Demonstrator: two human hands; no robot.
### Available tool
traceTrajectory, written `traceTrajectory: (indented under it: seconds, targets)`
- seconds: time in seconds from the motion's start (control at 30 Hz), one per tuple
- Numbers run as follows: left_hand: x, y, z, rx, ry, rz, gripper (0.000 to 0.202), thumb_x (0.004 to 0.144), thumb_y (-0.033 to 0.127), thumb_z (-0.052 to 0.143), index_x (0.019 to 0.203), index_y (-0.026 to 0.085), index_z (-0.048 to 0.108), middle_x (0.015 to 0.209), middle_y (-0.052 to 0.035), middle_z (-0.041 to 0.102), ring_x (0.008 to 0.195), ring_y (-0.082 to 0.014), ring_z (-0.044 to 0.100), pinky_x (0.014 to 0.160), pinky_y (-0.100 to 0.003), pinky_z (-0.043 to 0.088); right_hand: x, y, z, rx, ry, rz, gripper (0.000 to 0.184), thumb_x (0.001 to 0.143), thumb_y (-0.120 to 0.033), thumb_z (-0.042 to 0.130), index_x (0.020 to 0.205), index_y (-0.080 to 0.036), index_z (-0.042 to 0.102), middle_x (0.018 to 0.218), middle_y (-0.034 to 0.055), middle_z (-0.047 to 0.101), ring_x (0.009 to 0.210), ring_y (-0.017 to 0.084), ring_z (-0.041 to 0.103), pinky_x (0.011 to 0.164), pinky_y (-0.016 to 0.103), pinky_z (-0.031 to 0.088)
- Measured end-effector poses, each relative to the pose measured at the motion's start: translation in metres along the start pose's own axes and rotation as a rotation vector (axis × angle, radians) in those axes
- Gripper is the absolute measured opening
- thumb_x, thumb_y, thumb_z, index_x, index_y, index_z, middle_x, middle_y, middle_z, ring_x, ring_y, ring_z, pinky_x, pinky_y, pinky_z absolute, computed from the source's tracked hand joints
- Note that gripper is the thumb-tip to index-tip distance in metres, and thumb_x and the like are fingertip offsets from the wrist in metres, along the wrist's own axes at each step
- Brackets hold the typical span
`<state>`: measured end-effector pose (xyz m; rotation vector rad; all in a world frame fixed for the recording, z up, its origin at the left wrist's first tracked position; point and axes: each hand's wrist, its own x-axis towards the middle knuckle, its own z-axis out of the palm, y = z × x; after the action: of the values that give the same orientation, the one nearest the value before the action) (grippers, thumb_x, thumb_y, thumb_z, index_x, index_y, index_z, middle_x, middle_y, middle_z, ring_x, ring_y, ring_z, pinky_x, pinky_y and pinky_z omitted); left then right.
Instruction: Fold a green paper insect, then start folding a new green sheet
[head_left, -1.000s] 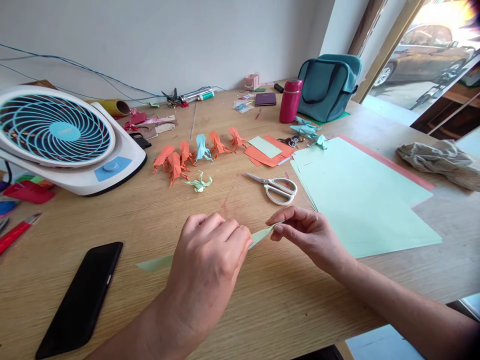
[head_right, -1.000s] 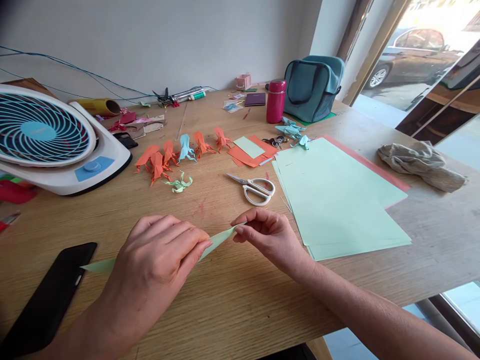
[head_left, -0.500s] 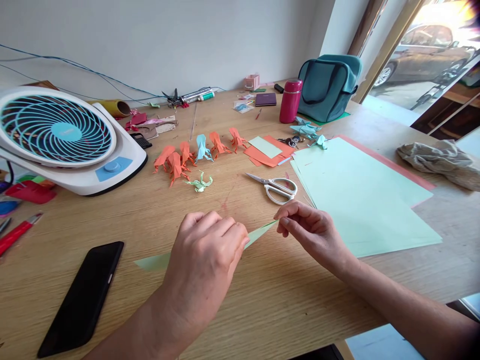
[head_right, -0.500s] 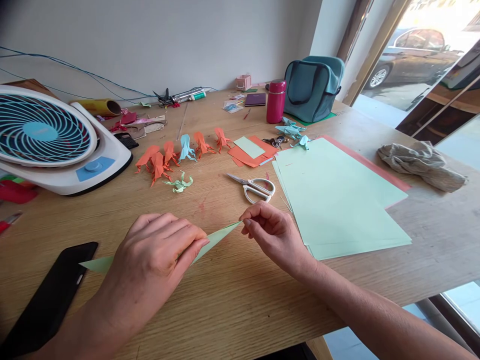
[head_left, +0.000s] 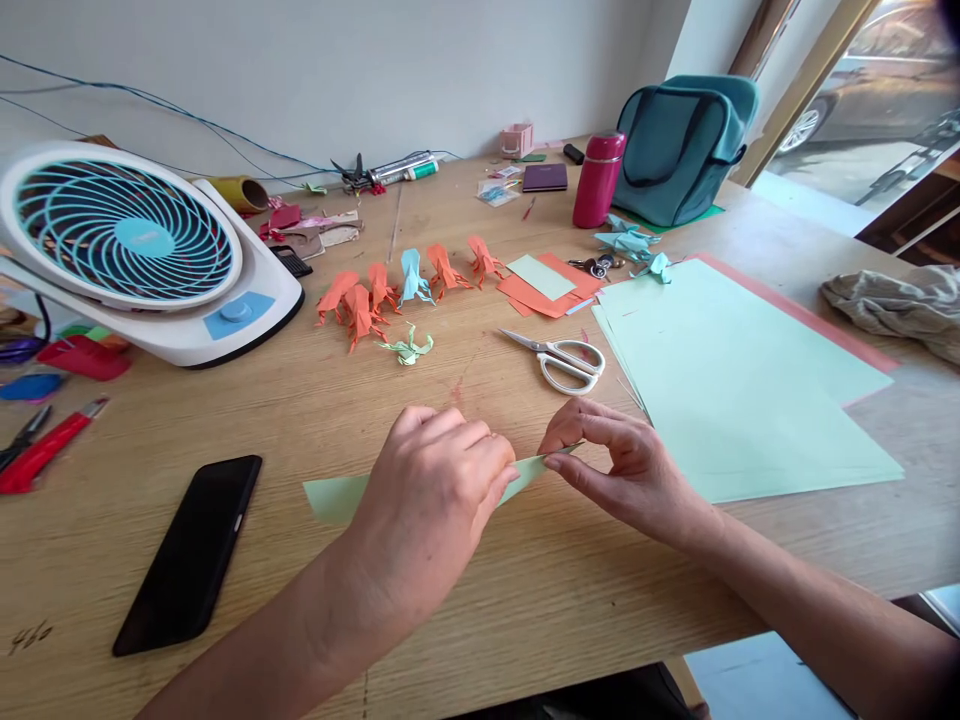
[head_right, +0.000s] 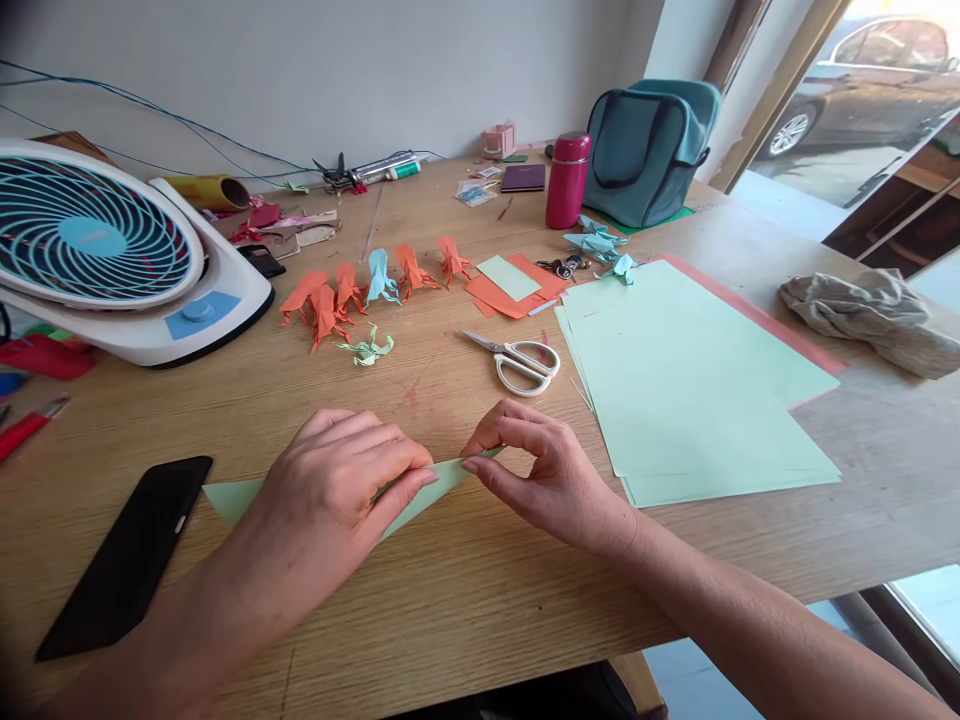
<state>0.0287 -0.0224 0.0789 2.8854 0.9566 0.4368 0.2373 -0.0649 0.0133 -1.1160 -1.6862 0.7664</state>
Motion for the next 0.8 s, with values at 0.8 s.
traceTrajectory:
  seconds: [0.8]
  targets:
    - [0.01,-0.048,-0.02,-0.189,-0.313,-0.31,0.019,0.084,0.029,0.072,0.069,0.021,0.063,0.071,0.0046,0.066,0.07,-0.0151,0.056,0.072,-0.03,0.034,0.001,0.013,-0.007,-0.164,-0.025,0.296,0.021,0.094,-0.035,0.056,0.077,-0.023,0.058,0.077,-0.0009,0.058,0.074,0.016,0.054,0.071,0.029,0.042]
